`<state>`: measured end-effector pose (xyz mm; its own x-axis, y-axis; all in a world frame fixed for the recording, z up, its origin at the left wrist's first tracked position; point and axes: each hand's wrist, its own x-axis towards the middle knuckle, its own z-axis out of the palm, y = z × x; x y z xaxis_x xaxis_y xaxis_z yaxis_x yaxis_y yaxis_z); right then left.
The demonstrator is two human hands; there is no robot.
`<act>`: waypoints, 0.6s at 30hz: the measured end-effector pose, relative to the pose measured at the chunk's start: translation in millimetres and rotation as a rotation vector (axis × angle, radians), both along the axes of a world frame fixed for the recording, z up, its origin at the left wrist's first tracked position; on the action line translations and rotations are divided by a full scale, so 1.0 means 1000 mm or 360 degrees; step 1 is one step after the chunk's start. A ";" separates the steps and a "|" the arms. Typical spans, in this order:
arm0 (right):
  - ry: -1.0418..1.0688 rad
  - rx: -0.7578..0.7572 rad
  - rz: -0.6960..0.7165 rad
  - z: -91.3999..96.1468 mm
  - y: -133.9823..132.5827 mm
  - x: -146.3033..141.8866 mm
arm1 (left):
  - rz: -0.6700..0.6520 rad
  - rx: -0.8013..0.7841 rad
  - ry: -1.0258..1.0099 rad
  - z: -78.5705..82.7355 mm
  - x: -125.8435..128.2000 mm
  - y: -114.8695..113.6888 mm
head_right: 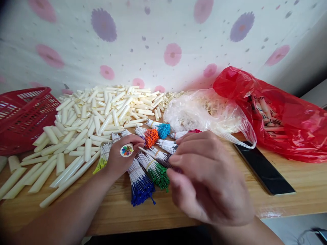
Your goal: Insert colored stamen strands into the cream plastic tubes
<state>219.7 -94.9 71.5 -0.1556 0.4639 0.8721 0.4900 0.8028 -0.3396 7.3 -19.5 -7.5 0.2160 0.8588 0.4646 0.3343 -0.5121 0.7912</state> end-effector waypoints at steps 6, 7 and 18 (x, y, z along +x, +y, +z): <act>-0.0027 -0.0131 -0.0114 0.005 -0.015 -0.023 | -0.0101 0.0015 0.0004 0.001 0.001 0.000; 0.0005 -0.0192 -0.0152 0.005 -0.018 -0.025 | -0.0104 0.0008 0.0001 0.000 0.001 0.000; -0.0068 -0.0094 -0.0069 0.005 -0.017 -0.016 | -0.0254 0.0093 -0.0019 0.003 0.003 0.000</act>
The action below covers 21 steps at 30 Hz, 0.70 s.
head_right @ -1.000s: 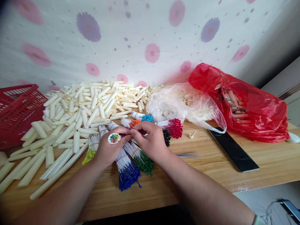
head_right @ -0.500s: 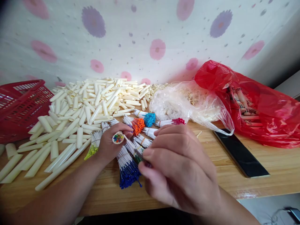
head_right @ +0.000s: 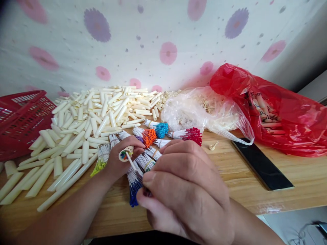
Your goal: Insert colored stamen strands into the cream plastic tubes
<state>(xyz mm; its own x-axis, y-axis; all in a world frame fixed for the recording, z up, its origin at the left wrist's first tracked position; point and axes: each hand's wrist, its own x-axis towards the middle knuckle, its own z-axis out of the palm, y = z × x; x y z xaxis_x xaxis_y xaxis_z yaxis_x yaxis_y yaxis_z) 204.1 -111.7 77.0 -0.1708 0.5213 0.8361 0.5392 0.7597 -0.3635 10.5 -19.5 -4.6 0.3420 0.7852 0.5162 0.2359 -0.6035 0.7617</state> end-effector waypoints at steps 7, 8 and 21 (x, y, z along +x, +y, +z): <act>-0.0200 0.0105 0.0142 0.006 0.014 -0.010 | -0.0054 -0.0073 -0.0004 0.006 0.002 -0.004; -0.0203 0.0131 0.0149 0.004 0.016 -0.012 | -0.0051 -0.0091 -0.0004 0.007 0.002 -0.006; -0.0221 0.0058 -0.0011 -0.031 0.039 -0.025 | 0.0060 0.0250 0.0158 0.003 -0.005 -0.001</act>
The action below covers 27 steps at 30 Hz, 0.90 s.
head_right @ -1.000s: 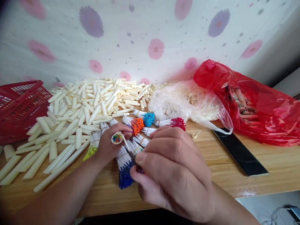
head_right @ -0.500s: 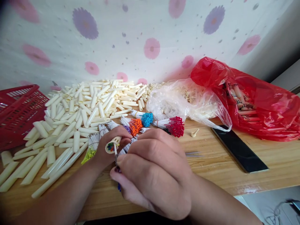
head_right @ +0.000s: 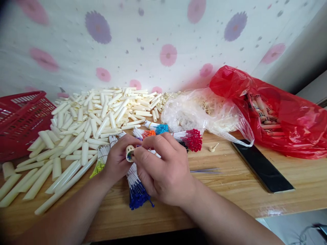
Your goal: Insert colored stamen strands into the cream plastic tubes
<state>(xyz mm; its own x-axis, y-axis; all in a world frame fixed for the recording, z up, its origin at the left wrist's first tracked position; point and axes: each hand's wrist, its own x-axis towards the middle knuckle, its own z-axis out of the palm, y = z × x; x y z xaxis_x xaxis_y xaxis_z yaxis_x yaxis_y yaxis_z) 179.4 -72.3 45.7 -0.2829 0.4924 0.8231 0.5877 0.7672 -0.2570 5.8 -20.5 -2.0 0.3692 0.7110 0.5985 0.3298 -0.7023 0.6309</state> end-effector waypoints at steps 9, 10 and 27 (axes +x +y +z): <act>0.0030 -0.0085 -0.0042 0.001 0.002 0.003 | -0.0019 0.0110 0.0157 0.004 -0.005 -0.001; 0.0051 -0.0120 -0.0035 0.001 0.003 0.003 | -0.0029 0.0113 0.0187 0.004 -0.006 -0.001; 0.0398 -0.0635 0.0039 -0.005 0.017 0.001 | 0.0497 0.0358 0.0463 0.003 -0.004 -0.003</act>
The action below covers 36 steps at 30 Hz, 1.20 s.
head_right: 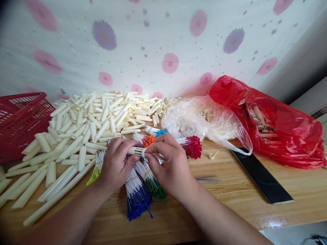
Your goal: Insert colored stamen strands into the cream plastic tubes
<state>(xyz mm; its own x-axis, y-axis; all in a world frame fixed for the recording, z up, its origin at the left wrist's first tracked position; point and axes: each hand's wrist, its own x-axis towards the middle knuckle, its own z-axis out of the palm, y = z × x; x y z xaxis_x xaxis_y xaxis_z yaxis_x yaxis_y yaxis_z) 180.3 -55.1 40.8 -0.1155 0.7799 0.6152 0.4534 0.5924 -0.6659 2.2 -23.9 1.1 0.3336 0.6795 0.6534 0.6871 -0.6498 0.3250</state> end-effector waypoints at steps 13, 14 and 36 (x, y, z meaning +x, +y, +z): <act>0.0657 -0.0655 0.0579 -0.012 0.002 0.007 | -0.0069 -0.0163 -0.0223 0.002 -0.003 0.001; 0.0644 -0.0596 0.0549 -0.011 0.002 0.008 | -0.0152 -0.0249 -0.0302 0.002 -0.003 0.002; -0.1348 -0.0345 -0.0546 -0.052 -0.015 0.066 | -0.0627 -0.0520 -0.0137 -0.010 0.027 0.002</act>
